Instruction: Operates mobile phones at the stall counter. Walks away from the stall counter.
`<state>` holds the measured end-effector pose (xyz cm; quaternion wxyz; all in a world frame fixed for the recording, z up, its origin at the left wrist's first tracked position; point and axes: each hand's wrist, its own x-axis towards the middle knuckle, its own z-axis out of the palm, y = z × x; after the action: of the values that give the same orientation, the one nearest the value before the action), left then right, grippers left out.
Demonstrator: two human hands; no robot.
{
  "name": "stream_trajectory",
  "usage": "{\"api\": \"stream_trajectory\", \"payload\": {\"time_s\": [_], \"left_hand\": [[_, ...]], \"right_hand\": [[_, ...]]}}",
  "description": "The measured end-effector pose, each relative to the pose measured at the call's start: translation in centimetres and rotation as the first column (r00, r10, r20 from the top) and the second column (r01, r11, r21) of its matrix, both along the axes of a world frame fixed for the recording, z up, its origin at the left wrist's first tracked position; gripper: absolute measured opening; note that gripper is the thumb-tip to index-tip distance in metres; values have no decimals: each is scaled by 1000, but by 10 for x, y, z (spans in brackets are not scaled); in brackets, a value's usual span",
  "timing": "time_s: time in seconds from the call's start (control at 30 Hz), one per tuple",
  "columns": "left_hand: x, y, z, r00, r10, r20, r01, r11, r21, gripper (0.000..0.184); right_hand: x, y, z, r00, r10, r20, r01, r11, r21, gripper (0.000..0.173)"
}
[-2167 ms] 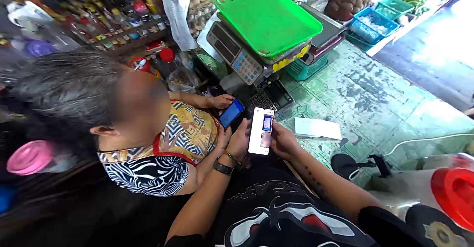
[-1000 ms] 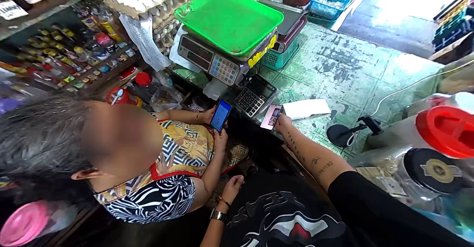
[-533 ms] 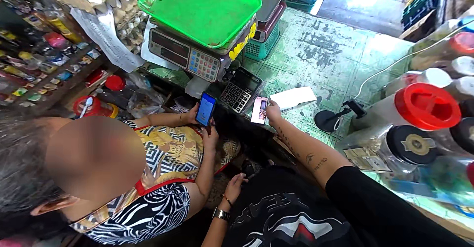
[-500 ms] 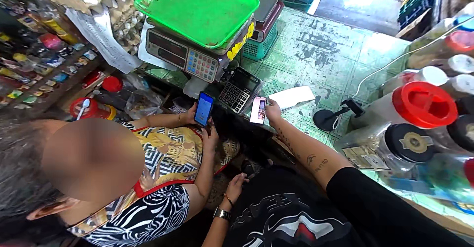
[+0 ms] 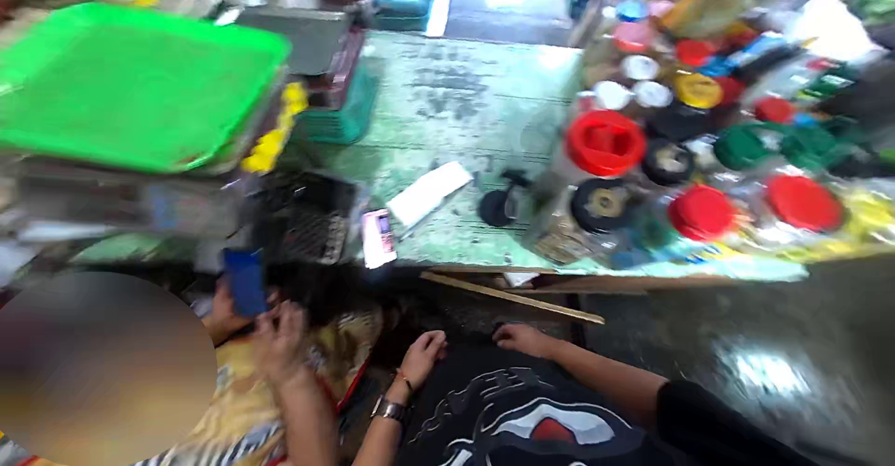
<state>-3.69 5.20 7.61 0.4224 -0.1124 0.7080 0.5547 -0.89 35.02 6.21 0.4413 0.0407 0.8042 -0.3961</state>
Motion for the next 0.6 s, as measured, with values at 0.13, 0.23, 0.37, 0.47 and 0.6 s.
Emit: {"api": "stream_trajectory", "payload": {"time_s": [0.13,0.23,0.37,0.47,0.6], "left_hand": [[-27,58,10,965,-263,1,263,965,4,46],[-27,111,9,876,-481,17,481,871,-99,49],[-15,209,23,699,-714,-35,703,695,-148,52],[-4,273,29,701,-711,-62,706,703,-81,49],[-2,346,25,606,-787,-120,789,613,-36,47]], "right_hand": [[76,115,-39,819,-572,47,537,793,287,44],[141,193,-54,525,-851,6,763,473,441,46],[207,271,-67,478,-865,151,724,485,490,48],[226,311,-77,516,-830,212,673,546,500,51],[223,345,-81,471,-864,180,754,500,427,51]]}}
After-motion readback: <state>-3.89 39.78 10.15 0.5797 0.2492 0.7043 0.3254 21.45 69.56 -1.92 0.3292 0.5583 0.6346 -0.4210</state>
